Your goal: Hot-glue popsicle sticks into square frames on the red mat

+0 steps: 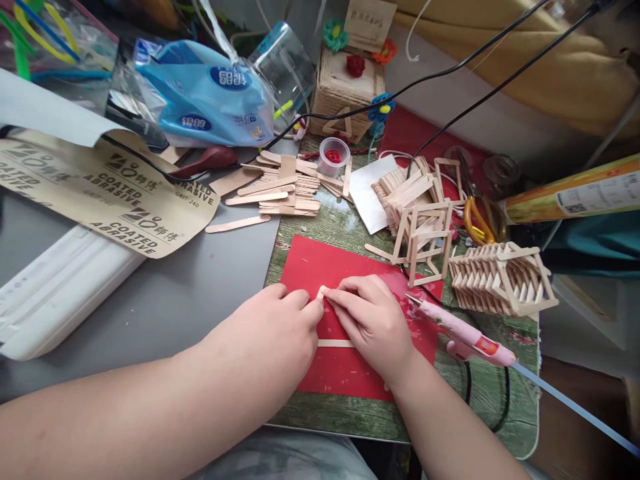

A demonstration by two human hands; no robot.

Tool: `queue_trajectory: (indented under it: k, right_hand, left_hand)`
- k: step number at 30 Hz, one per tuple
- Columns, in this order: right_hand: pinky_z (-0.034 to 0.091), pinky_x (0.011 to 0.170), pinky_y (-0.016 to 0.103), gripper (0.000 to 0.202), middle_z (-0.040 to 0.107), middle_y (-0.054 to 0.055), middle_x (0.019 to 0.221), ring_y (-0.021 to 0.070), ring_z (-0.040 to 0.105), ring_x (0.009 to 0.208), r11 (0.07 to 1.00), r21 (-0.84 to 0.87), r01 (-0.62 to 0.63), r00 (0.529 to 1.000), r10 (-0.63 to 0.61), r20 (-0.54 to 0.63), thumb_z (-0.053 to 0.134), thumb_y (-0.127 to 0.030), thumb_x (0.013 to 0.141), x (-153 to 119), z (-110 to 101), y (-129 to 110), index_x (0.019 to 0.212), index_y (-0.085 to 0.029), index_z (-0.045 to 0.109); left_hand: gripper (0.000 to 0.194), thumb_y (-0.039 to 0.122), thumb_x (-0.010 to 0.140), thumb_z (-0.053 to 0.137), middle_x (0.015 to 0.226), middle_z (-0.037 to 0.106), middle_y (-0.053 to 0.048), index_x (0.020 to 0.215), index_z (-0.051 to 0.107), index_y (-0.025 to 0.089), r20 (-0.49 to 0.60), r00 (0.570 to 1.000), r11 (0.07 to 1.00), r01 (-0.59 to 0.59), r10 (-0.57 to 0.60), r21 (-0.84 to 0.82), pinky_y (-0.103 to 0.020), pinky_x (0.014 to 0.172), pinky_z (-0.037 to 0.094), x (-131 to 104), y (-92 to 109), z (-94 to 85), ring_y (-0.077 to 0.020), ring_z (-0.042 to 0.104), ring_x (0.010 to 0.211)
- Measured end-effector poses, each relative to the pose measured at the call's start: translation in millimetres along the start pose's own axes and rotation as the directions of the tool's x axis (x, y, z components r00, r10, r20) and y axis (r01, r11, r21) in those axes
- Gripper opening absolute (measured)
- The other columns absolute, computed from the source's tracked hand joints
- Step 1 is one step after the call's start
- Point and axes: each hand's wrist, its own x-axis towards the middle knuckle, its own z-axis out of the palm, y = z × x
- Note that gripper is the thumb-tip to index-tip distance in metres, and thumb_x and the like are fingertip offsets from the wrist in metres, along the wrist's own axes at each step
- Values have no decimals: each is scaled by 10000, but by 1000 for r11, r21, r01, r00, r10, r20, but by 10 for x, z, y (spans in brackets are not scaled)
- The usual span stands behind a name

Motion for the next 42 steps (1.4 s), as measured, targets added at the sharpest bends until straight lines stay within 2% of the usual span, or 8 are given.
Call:
queue_trajectory:
  k: [7, 16, 27, 33, 38, 42]
  right_hand:
    - [509, 821, 402, 257, 719, 74, 1018, 225, 616, 914, 1000, 19, -12, 1000, 12, 21, 626, -158, 1055, 0, 9, 34, 1263, -238, 756]
    - [506, 814, 413, 197, 706, 77, 1002, 227, 597, 919, 999, 21, -36, 999, 35, 41, 602, -173, 1072, 12, 8, -4, 1165, -232, 766]
    - [508, 816, 413, 202, 706, 75, 1013, 228, 605, 926, 999, 22, -34, 999, 33, 43, 608, -164, 1067, 22, 4, 3, 1182, -229, 761]
    - [505, 809, 409, 210, 712, 70, 1007, 220, 599, 909, 999, 32, -37, 999, 36, 33, 617, -171, 1067, 11, 11, 22, 1192, -245, 768]
    - [505, 820, 411, 223, 720, 77, 1040, 225, 608, 934, 1000, 12, -26, 999, 25, 43, 616, -160, 1064, -4, 18, 16, 1216, -232, 761]
    - [510, 827, 413, 220, 721, 77, 1039, 230, 620, 935, 999, 7, -33, 999, 33, 43, 612, -165, 1064, -6, 24, 14, 1208, -242, 759]
  left_hand:
    - [172, 281, 843, 741, 1222, 714, -102, 990, 819, 237, 16, 1000, 1000, 4, -4, 2, -379, 710, 411, 2, 0, 10, -277, 632, 1079]
    - [145, 289, 844, 751, 1235, 716, -107, 962, 819, 241, 40, 999, 1000, 6, -6, -10, -378, 708, 404, 14, 3, -6, -286, 629, 1074]
    - [176, 325, 824, 778, 1247, 724, -102, 968, 821, 234, 15, 1000, 1000, 2, -2, 0, -369, 713, 384, 10, -3, 8, -266, 629, 1060]
    - [182, 319, 844, 765, 1251, 724, -108, 993, 819, 228, -34, 999, 1000, 5, -4, 27, -366, 713, 381, 4, -2, 54, -259, 630, 1048]
    - [201, 344, 836, 784, 1266, 723, -105, 995, 815, 226, -19, 1000, 1000, 1, -1, 21, -361, 695, 361, 0, -3, 56, -247, 625, 1026]
    - [178, 334, 832, 784, 1190, 720, -103, 969, 809, 222, -31, 1000, 1000, 4, -4, 5, -361, 701, 378, 0, 5, 48, -244, 622, 988]
